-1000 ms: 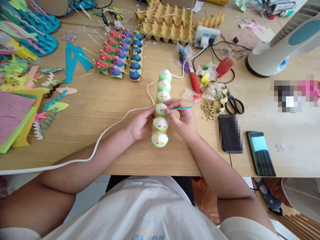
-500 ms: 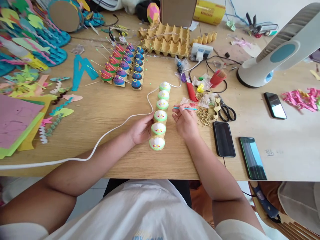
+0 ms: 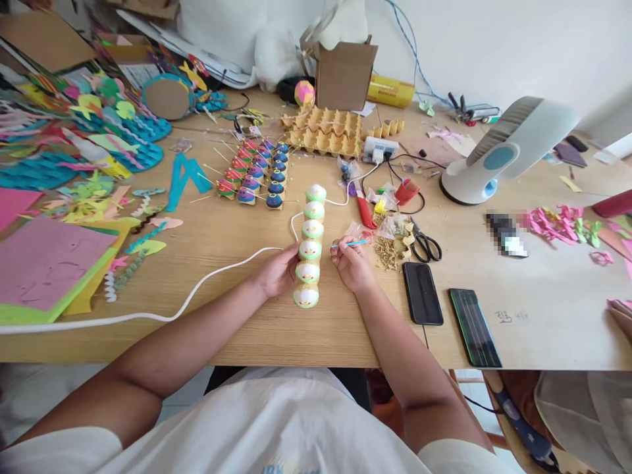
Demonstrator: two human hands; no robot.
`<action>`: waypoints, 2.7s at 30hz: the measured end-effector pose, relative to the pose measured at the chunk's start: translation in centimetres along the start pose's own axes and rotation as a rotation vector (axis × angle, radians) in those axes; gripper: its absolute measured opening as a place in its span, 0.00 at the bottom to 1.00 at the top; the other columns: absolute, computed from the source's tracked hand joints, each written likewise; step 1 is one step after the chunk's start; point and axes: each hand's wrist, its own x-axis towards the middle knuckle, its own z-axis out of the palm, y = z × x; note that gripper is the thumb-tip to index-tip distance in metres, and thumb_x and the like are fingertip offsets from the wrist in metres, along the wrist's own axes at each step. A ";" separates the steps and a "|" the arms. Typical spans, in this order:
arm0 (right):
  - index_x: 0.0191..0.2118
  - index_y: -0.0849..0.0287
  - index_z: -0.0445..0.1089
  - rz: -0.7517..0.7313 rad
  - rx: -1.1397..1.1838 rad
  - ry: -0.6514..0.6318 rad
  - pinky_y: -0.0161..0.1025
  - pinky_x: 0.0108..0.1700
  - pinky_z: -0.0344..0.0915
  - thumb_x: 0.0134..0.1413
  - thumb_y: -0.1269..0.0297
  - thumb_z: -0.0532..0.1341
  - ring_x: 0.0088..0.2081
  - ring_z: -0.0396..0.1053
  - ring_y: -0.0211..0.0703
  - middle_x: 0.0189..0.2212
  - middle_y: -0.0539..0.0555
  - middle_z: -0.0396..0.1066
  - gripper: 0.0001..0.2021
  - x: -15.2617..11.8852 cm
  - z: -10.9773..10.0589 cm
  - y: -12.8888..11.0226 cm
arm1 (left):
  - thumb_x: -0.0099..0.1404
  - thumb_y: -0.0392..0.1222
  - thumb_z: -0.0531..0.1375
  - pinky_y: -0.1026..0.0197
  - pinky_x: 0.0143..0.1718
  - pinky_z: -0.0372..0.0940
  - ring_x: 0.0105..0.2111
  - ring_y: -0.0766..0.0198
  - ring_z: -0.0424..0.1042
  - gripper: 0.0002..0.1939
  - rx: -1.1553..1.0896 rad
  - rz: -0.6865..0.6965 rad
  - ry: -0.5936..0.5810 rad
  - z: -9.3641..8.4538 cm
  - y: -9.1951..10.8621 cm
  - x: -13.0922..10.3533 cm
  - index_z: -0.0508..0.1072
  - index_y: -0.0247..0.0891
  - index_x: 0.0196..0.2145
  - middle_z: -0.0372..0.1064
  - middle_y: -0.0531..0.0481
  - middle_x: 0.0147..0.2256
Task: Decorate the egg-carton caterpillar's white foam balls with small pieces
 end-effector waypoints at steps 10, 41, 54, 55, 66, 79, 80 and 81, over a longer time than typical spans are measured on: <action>0.32 0.54 0.70 -0.017 0.039 0.043 0.27 0.29 0.66 0.44 0.60 0.81 0.28 0.69 0.31 0.24 0.44 0.71 0.19 0.3 -0.3 0.3 | 0.82 0.42 0.54 0.61 0.36 0.75 0.29 0.64 0.80 0.12 -0.040 -0.056 0.042 -0.5 -0.2 1.0 0.76 0.36 0.44 0.81 0.50 0.34; 0.35 0.50 0.67 -0.099 0.219 0.170 0.35 0.37 0.70 0.53 0.63 0.75 0.34 0.76 0.36 0.30 0.42 0.78 0.14 6.8 2.3 0.5 | 0.82 0.43 0.54 0.64 0.38 0.70 0.30 0.65 0.78 0.14 0.068 0.000 0.093 3.0 2.3 3.8 0.78 0.36 0.46 0.80 0.50 0.33; 0.35 0.50 0.64 -0.070 0.183 0.137 0.33 0.32 0.70 0.61 0.62 0.71 0.29 0.70 0.34 0.29 0.43 0.72 0.13 6.5 1.7 0.6 | 0.79 0.37 0.58 0.63 0.38 0.68 0.30 0.66 0.76 0.11 0.221 0.257 0.222 2.4 2.5 4.4 0.73 0.38 0.36 0.78 0.54 0.30; 0.35 0.50 0.64 -0.060 0.188 0.141 0.33 0.32 0.70 0.61 0.62 0.71 0.29 0.70 0.34 0.29 0.43 0.72 0.13 6.5 1.8 0.5 | 0.79 0.36 0.58 0.63 0.37 0.68 0.29 0.66 0.75 0.09 0.216 0.266 0.238 2.4 2.7 4.5 0.74 0.38 0.38 0.77 0.55 0.30; 0.34 0.51 0.66 -0.024 0.177 0.136 0.33 0.32 0.68 0.59 0.62 0.72 0.30 0.71 0.35 0.28 0.44 0.72 0.12 6.6 1.5 1.0 | 0.83 0.47 0.51 0.56 0.49 0.75 0.43 0.55 0.84 0.19 0.008 0.017 0.118 3.5 3.5 5.9 0.79 0.36 0.43 0.84 0.44 0.37; 0.35 0.47 0.71 -0.327 -0.171 0.236 0.34 0.43 0.71 0.55 0.54 0.76 0.44 0.72 0.38 0.39 0.47 0.73 0.13 5.2 2.6 0.8 | 0.81 0.39 0.55 0.65 0.35 0.71 0.28 0.66 0.78 0.13 0.009 0.112 0.102 2.7 3.2 6.6 0.79 0.36 0.41 0.81 0.51 0.33; 0.35 0.47 0.73 -0.399 -0.256 0.224 0.36 0.46 0.72 0.55 0.53 0.76 0.47 0.73 0.39 0.41 0.48 0.74 0.12 5.2 2.6 0.9 | 0.80 0.39 0.56 0.64 0.37 0.72 0.31 0.65 0.79 0.12 0.010 0.116 0.097 2.7 3.1 6.7 0.80 0.37 0.41 0.82 0.50 0.34; 0.35 0.46 0.73 -0.459 -0.337 0.203 0.38 0.50 0.72 0.56 0.52 0.75 0.50 0.73 0.41 0.44 0.49 0.75 0.12 5.1 2.6 1.0 | 0.80 0.39 0.57 0.63 0.39 0.73 0.35 0.62 0.81 0.11 0.014 0.117 0.093 2.6 3.0 6.8 0.80 0.38 0.41 0.82 0.50 0.34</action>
